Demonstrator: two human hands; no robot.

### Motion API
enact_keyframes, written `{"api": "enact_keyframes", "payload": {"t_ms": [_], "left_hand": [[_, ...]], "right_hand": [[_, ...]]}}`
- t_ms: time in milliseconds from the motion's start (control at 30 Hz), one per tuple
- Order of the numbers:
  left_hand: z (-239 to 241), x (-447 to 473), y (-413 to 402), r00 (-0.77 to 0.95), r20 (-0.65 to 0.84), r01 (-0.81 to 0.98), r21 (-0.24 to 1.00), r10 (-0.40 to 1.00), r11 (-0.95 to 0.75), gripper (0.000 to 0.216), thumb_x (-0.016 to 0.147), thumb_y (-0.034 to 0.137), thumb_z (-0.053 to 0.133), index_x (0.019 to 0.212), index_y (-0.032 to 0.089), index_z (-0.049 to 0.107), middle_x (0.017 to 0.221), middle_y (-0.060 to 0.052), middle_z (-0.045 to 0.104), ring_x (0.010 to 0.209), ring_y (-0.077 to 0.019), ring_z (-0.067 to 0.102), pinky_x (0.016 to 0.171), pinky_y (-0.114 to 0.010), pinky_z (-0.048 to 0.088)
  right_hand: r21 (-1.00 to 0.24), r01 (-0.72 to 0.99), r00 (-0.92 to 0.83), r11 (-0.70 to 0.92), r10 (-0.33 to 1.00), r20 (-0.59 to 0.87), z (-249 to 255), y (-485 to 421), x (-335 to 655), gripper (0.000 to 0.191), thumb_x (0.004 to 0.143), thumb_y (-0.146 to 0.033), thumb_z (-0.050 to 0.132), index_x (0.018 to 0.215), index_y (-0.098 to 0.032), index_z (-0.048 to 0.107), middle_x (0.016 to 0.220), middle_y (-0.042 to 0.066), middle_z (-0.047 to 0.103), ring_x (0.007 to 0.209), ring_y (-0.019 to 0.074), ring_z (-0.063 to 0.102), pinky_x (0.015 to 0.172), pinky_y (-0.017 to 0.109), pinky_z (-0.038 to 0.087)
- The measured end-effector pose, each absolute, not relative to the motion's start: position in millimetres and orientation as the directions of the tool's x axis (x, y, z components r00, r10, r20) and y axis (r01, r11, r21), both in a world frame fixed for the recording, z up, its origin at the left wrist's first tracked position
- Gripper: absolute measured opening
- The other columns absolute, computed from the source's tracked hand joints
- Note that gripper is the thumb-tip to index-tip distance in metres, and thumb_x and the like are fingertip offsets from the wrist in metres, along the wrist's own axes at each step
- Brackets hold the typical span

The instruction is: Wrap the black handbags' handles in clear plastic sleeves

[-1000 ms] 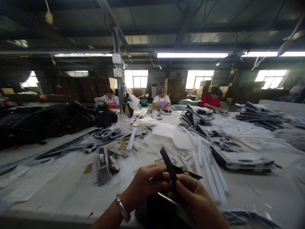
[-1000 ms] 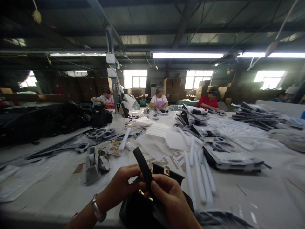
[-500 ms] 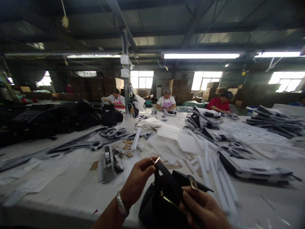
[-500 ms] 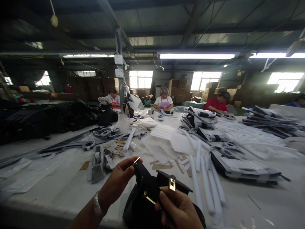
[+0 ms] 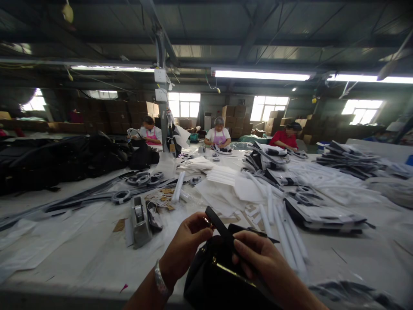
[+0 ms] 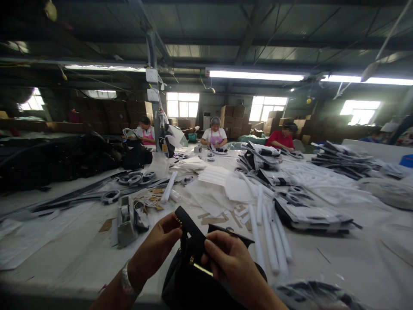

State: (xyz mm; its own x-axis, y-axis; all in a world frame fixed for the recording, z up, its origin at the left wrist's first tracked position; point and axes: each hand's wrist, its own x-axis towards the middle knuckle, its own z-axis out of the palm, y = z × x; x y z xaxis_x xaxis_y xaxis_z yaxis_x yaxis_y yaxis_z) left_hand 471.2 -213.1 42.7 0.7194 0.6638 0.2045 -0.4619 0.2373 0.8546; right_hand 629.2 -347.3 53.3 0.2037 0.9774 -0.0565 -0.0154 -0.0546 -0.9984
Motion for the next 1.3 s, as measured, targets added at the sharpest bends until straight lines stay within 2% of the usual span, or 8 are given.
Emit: {"api": "enact_keyframes", "payload": {"t_ms": [400, 600, 733, 867, 933, 1033, 1167, 1300], "left_hand": [[32.6, 465.3, -210.0, 0.686, 0.162, -0.51, 0.803, 0.709, 0.31, 0.034, 0.067, 0.025, 0.086, 0.098, 0.017, 0.072, 0.094, -0.004, 0.066, 0.083, -0.0142, 0.06, 0.079, -0.023, 0.048], [49.8, 476.4, -226.8, 0.828, 0.214, -0.344, 0.924, 0.518, 0.168, 0.035, 0.069, 0.026, 0.084, 0.1, 0.015, 0.071, 0.092, -0.007, 0.072, 0.089, -0.0235, 0.066, 0.083, -0.033, 0.05], [59.1, 481.7, -233.4, 0.776, 0.313, -0.348, 0.936, 0.547, -0.041, 0.029, 0.076, 0.029, 0.079, 0.101, 0.016, 0.071, 0.104, -0.009, 0.072, 0.102, -0.028, 0.064, 0.089, -0.036, 0.049], [57.1, 488.0, -235.3, 0.722, 0.355, -0.29, 0.934, 0.594, -0.207, 0.032, 0.075, 0.025, 0.078, 0.105, 0.016, 0.069, 0.1, -0.008, 0.073, 0.095, -0.0263, 0.065, 0.084, -0.033, 0.051], [55.3, 492.3, -236.5, 0.708, 0.36, -0.292, 0.933, 0.607, -0.213, 0.03, 0.075, 0.025, 0.078, 0.102, 0.015, 0.069, 0.096, -0.007, 0.073, 0.091, -0.0248, 0.065, 0.079, -0.031, 0.051], [54.6, 498.4, -239.1, 0.759, 0.344, -0.299, 0.938, 0.553, -0.174, 0.028, 0.077, 0.029, 0.076, 0.1, 0.013, 0.07, 0.093, -0.007, 0.073, 0.089, -0.0245, 0.065, 0.076, -0.03, 0.051], [57.4, 500.8, -243.4, 0.847, 0.277, -0.278, 0.958, 0.455, -0.065, 0.039, 0.078, 0.031, 0.076, 0.114, 0.016, 0.07, 0.111, -0.01, 0.071, 0.104, -0.0287, 0.064, 0.09, -0.036, 0.049], [64.7, 500.6, -245.8, 0.843, 0.271, -0.275, 0.959, 0.464, -0.06, 0.04, 0.08, 0.034, 0.074, 0.117, 0.018, 0.069, 0.118, -0.011, 0.069, 0.111, -0.0301, 0.061, 0.096, -0.038, 0.047]], "right_hand": [[-0.997, -0.014, 0.222, -0.082, 0.972, -0.083, 40.1, -351.8, 627.5, 0.038, 0.083, -0.052, 0.066, 0.089, -0.015, 0.065, 0.067, 0.0, 0.065, 0.043, 0.003, 0.046, 0.043, 0.016, 0.029], [-0.97, 0.217, 0.271, 0.107, 0.948, 0.165, 71.7, -339.7, 618.6, 0.036, 0.091, -0.05, 0.053, 0.114, -0.022, 0.049, 0.061, -0.006, 0.058, 0.04, 0.007, 0.043, 0.042, 0.019, 0.032], [-0.665, 0.732, 0.242, 0.147, 0.857, 0.455, 93.7, -336.1, 614.4, 0.045, 0.091, -0.047, 0.052, 0.13, -0.025, 0.05, 0.084, 0.002, 0.065, 0.07, 0.0185, 0.062, 0.069, 0.032, 0.05], [-0.38, 0.919, 0.118, 0.101, 0.851, 0.512, 111.6, -331.9, 613.1, 0.027, 0.087, -0.037, 0.062, 0.111, -0.027, 0.069, 0.125, 0.01, 0.058, 0.107, 0.0269, 0.06, 0.092, 0.041, 0.049], [-0.367, 0.913, 0.031, 0.178, 0.867, 0.498, 121.8, -328.9, 612.5, 0.016, 0.09, -0.028, 0.058, 0.097, -0.024, 0.072, 0.134, 0.009, 0.056, 0.119, 0.0264, 0.056, 0.1, 0.04, 0.045], [-0.436, 0.848, 0.005, 0.301, 0.818, 0.575, 140.4, -323.0, 611.7, 0.019, 0.095, -0.027, 0.052, 0.097, -0.021, 0.07, 0.13, 0.008, 0.062, 0.121, 0.0234, 0.056, 0.104, 0.037, 0.043], [-0.601, 0.647, 0.175, 0.469, 0.676, 0.716, 168.8, -312.4, 613.7, 0.036, 0.101, -0.038, 0.038, 0.089, -0.019, 0.066, 0.12, 0.006, 0.066, 0.11, 0.0203, 0.063, 0.099, 0.036, 0.047], [-0.726, 0.366, 0.42, 0.582, 0.593, 0.687, 194.4, -302.0, 616.2, 0.037, 0.1, -0.044, 0.038, 0.088, -0.019, 0.062, 0.119, 0.006, 0.067, 0.087, 0.015, 0.07, 0.088, 0.035, 0.055]]}}
